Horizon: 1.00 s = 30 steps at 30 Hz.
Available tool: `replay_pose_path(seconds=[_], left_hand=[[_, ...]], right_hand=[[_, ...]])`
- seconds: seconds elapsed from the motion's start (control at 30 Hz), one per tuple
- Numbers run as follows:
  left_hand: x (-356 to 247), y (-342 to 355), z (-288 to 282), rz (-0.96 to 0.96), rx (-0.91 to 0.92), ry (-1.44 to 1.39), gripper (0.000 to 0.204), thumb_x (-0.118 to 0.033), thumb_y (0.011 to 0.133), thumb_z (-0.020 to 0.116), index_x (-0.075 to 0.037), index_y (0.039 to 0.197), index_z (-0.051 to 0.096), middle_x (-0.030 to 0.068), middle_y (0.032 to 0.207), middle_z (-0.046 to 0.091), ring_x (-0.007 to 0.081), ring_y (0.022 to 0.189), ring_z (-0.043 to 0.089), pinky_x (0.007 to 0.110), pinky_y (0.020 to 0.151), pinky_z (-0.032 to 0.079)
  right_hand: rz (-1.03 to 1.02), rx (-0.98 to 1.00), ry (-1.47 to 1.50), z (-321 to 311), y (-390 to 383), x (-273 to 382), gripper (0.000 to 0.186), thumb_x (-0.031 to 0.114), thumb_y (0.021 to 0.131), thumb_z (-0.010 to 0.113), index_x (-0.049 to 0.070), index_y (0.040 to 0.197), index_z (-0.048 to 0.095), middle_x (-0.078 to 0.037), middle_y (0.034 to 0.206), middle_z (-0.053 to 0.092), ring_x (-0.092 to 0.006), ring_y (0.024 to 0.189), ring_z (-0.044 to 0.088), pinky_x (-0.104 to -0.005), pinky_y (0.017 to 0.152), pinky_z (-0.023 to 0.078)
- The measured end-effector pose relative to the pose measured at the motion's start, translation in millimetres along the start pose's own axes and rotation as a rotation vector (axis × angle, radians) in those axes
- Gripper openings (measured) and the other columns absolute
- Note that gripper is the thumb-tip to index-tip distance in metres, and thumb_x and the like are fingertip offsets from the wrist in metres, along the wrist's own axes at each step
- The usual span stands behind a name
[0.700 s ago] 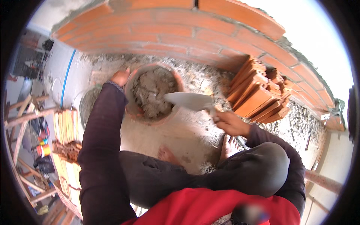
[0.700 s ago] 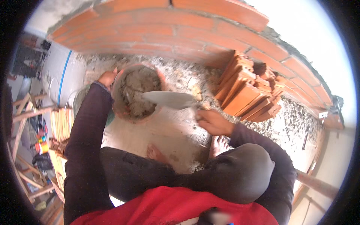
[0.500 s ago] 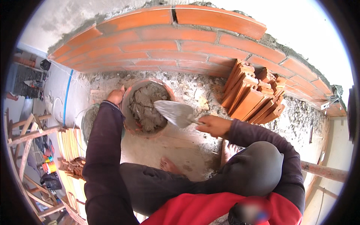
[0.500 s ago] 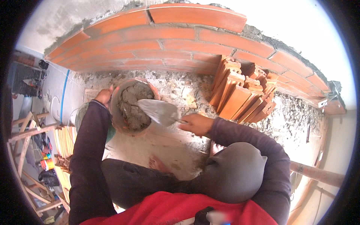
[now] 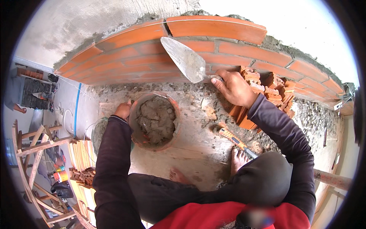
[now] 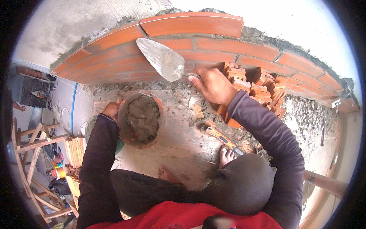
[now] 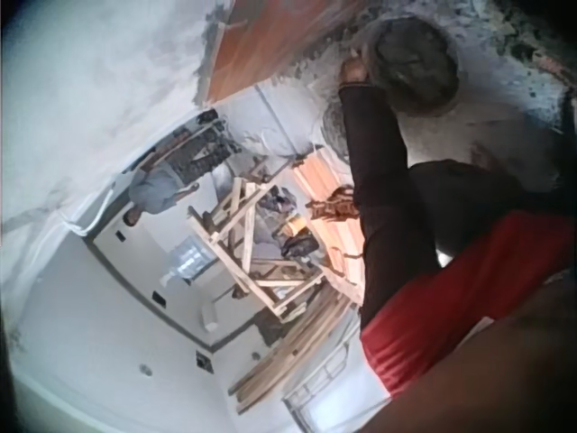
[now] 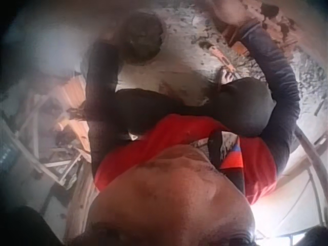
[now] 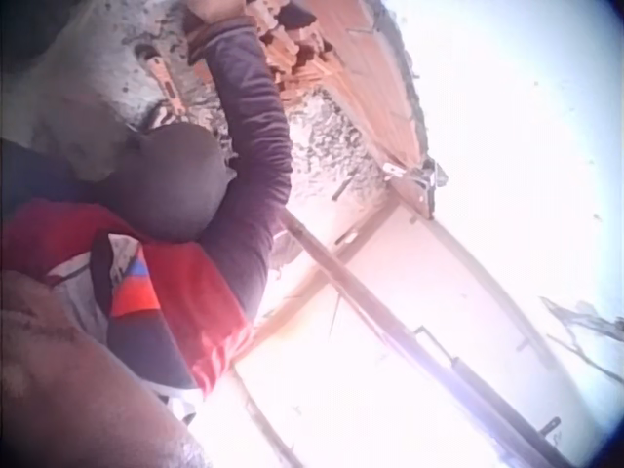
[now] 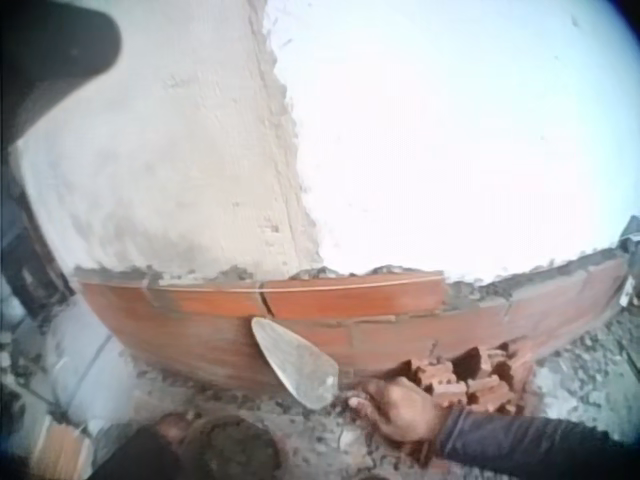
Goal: The person uses a trowel to apply mortar from a bucket onto a partially built wall and then presses bricks into the mortar. They also pick up small debris from the floor.
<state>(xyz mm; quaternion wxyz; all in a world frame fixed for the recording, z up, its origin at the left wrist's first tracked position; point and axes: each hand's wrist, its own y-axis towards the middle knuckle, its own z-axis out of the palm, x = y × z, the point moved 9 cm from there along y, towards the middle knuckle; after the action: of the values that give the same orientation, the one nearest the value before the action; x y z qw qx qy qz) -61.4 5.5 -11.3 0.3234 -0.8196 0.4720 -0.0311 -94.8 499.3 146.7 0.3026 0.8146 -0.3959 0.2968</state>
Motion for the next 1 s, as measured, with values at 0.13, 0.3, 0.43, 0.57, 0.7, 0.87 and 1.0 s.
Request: replay_pose_path(seconds=[0.13, 0.3, 0.43, 0.57, 0.7, 0.87, 1.0], left_hand=[[-2, -6, 1, -0.003, 0.002, -0.019, 0.061, -0.045, 0.111, 0.034, 0.005, 0.13, 0.063, 0.0273, 0.126, 0.067, 0.0406, 0.117, 0.064, 0.046, 0.097, 0.049], [-4, -4, -1, 0.006, 0.035, 0.014, 0.056, -0.04, 0.111, 0.036, 0.005, 0.13, 0.063, 0.0269, 0.128, 0.066, 0.0397, 0.118, 0.063, 0.044, 0.097, 0.049], [2, -3, 0, -0.039, 0.051, -0.036, 0.054, -0.038, 0.11, 0.037, 0.005, 0.13, 0.063, 0.0277, 0.129, 0.065, 0.0404, 0.121, 0.062, 0.044, 0.1, 0.048], [18, 21, 8, 0.002, 0.027, -0.016, 0.055, -0.038, 0.11, 0.036, 0.006, 0.13, 0.063, 0.029, 0.13, 0.064, 0.0414, 0.123, 0.06, 0.043, 0.102, 0.047], [53, 39, -2, 0.056, -0.008, 0.045, 0.056, -0.038, 0.11, 0.035, 0.006, 0.129, 0.063, 0.0293, 0.131, 0.063, 0.0422, 0.123, 0.059, 0.044, 0.103, 0.047], [-23, 6, 15, 0.039, 0.032, 0.003, 0.057, -0.04, 0.111, 0.034, 0.005, 0.123, 0.067, 0.0282, 0.121, 0.068, 0.0424, 0.115, 0.063, 0.045, 0.098, 0.049], [5, -1, -8, 0.049, -0.027, 0.128, 0.055, -0.039, 0.111, 0.037, 0.003, 0.116, 0.071, 0.0239, 0.103, 0.073, 0.0354, 0.096, 0.07, 0.045, 0.086, 0.052]], right_hand=[[-0.021, -0.041, -0.146, -25, -6, 2, 0.031, 0.025, 0.105, 0.059, -0.004, 0.112, 0.065, -0.026, 0.081, 0.066, -0.0438, 0.076, 0.065, -0.0478, 0.07, 0.051], [0.041, -0.036, -0.2, -45, -10, -8, 0.033, 0.029, 0.104, 0.058, -0.003, 0.106, 0.067, -0.024, 0.075, 0.065, -0.0439, 0.074, 0.066, -0.0485, 0.069, 0.052], [0.13, 0.054, -0.118, -68, -13, -8, 0.033, 0.029, 0.104, 0.059, -0.003, 0.106, 0.067, -0.025, 0.071, 0.062, -0.0425, 0.07, 0.065, -0.0487, 0.066, 0.051], [0.118, 0.051, -0.192, -91, -27, -10, 0.031, 0.027, 0.103, 0.061, -0.004, 0.106, 0.067, -0.024, 0.067, 0.059, -0.0402, 0.067, 0.064, -0.0476, 0.065, 0.049], [0.168, 0.015, -0.173, -109, -46, -14, 0.029, 0.025, 0.103, 0.06, -0.003, 0.108, 0.067, -0.023, 0.075, 0.064, -0.0414, 0.071, 0.064, -0.047, 0.067, 0.05], [0.209, 0.033, -0.25, -141, -73, -38, 0.027, 0.024, 0.103, 0.061, -0.002, 0.106, 0.067, -0.023, 0.078, 0.066, -0.0427, 0.074, 0.065, -0.0471, 0.068, 0.051], [0.188, 0.01, -0.211, -151, -82, -44, 0.026, 0.023, 0.102, 0.062, -0.002, 0.104, 0.067, -0.023, 0.076, 0.065, -0.042, 0.071, 0.064, -0.0467, 0.066, 0.051]])
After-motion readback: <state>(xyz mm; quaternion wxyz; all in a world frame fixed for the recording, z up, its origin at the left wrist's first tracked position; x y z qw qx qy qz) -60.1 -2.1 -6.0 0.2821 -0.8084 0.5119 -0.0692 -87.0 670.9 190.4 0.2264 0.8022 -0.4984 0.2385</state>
